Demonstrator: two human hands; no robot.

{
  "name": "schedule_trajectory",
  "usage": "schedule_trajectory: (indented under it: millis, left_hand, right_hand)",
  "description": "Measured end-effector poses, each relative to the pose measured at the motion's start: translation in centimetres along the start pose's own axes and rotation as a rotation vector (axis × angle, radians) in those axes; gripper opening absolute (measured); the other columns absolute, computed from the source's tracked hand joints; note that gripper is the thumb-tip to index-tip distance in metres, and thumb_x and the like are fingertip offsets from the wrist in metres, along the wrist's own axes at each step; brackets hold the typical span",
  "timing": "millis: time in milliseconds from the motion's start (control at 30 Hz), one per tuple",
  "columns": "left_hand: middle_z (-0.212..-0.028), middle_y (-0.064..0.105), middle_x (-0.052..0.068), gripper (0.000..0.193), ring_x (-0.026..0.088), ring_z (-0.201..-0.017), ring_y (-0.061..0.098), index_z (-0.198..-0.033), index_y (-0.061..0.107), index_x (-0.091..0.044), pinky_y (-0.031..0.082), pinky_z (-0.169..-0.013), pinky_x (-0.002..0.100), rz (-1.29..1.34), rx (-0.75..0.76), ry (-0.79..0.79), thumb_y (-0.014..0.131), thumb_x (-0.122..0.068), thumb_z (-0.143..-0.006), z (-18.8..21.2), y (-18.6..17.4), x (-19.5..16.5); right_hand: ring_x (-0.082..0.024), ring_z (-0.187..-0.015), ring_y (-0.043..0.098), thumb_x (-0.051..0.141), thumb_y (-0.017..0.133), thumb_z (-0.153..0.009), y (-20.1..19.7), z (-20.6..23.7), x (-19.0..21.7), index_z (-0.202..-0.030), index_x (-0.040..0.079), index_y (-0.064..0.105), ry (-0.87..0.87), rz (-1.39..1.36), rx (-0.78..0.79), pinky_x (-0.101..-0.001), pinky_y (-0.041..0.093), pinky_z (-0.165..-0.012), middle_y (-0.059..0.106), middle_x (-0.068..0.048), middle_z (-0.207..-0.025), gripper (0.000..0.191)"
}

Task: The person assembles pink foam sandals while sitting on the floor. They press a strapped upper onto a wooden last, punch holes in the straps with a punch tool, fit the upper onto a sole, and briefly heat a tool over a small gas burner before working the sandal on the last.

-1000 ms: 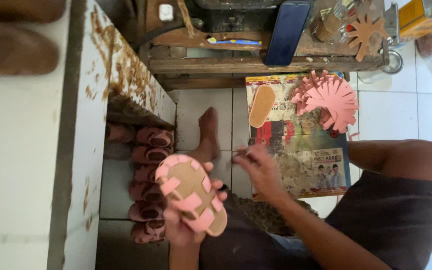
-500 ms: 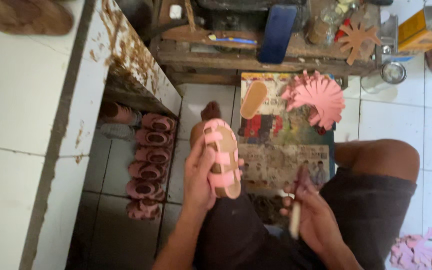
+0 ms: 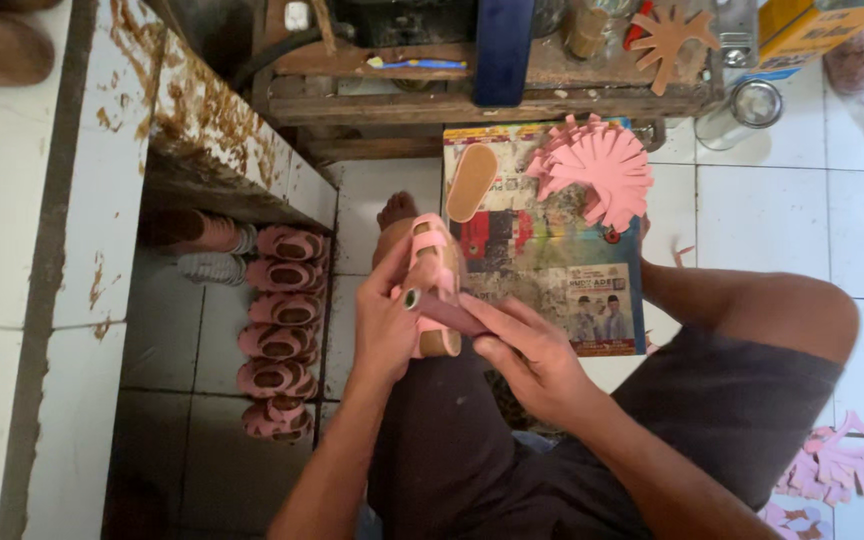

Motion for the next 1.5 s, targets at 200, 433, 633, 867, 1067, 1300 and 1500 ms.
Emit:
schedule_trajectory:
  millis: [200, 433, 633, 867, 1067, 1300, 1500]
  left_hand:
    - [-0.126, 0.070, 0.013, 0.050, 0.013, -0.103, 0.068, -0.143, 0.060, 0.005, 0.058, -0.084, 0.027, -0.007, 0.028, -0.015, 0.068, -0.017, -0.098, -0.1, 0.2, 0.7]
    - [-0.124, 0.071, 0.011, 0.050, 0.013, -0.100, 0.069, -0.144, 0.059, 0.003, 0.059, -0.083, 0.028, 0.004, 0.019, -0.036, 0.068, -0.015, -0.098, -0.1, 0.3, 1.4]
    - [-0.118, 0.073, 0.012, 0.050, 0.014, -0.095, 0.071, -0.142, 0.059, 0.004, 0.061, -0.080, 0.028, 0.012, 0.049, -0.042, 0.068, -0.016, -0.097, -0.2, 0.7, 1.0]
    - [-0.119, 0.073, 0.013, 0.049, 0.012, -0.095, 0.070, -0.143, 0.060, 0.004, 0.060, -0.078, 0.028, -0.098, 0.070, 0.010, 0.069, -0.016, -0.099, 0.2, 0.9, 1.0]
    - [-0.115, 0.072, 0.014, 0.052, 0.013, -0.089, 0.069, -0.144, 0.059, 0.003, 0.059, -0.074, 0.028, -0.023, 0.052, -0.017, 0.070, -0.014, -0.097, -0.1, 0.4, 1.5]
    - [-0.111, 0.073, 0.013, 0.052, 0.012, -0.086, 0.068, -0.146, 0.058, 0.004, 0.058, -0.071, 0.026, -0.071, 0.054, -0.041, 0.069, -0.013, -0.098, 0.2, 0.7, 2.2]
    - [-0.111, 0.072, 0.015, 0.050, 0.016, -0.083, 0.071, -0.142, 0.058, 0.006, 0.062, -0.067, 0.031, 0.006, 0.007, -0.035, 0.068, -0.013, -0.097, 0.5, 0.4, 1.4]
  right_hand:
    - [-0.025, -0.074, 0.060, 0.005, 0.071, -0.093, -0.3, -1.3, 0.0, -0.139, 0.002, 0.061, -0.208, 0.240, 0.015, -0.0355, 0.049, -0.065, 0.059, -0.011, -0.090, 0.046]
    - [-0.025, -0.082, 0.063, 0.002, 0.067, -0.096, -2.2, 0.6, -1.0, -0.139, 0.003, 0.060, -0.143, 0.191, -0.121, -0.0353, 0.051, -0.071, 0.064, -0.013, -0.100, 0.043]
    - [-0.025, -0.071, 0.057, 0.000, 0.072, -0.091, -1.5, 0.0, -1.3, -0.135, 0.003, 0.065, -0.211, 0.302, -0.079, -0.0371, 0.046, -0.062, 0.056, -0.010, -0.086, 0.044]
    - [-0.024, -0.078, 0.061, 0.000, 0.070, -0.094, -1.7, 0.8, -1.7, -0.138, 0.004, 0.062, -0.113, 0.188, -0.089, -0.0347, 0.050, -0.066, 0.064, -0.011, -0.097, 0.045]
    - [-0.025, -0.081, 0.065, 0.000, 0.069, -0.094, -0.9, 1.2, -1.7, -0.138, 0.003, 0.062, -0.037, 0.186, -0.027, -0.0347, 0.052, -0.070, 0.065, -0.012, -0.100, 0.044]
    - [-0.026, -0.078, 0.062, 0.002, 0.070, -0.095, -1.1, 2.3, -2.6, -0.138, 0.005, 0.062, -0.027, 0.207, -0.083, -0.0337, 0.049, -0.067, 0.063, -0.013, -0.097, 0.044]
    - [-0.024, -0.075, 0.060, 0.001, 0.069, -0.095, 0.4, 3.5, -2.6, -0.137, 0.004, 0.062, 0.043, 0.190, -0.095, -0.0327, 0.050, -0.066, 0.063, -0.012, -0.095, 0.043]
Point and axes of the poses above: each hand's wrist, its own z-axis away from the middle knuckle, its own y-axis out of the palm, x = y × z, the point moved 8 cm from there along -z, towards the middle knuckle
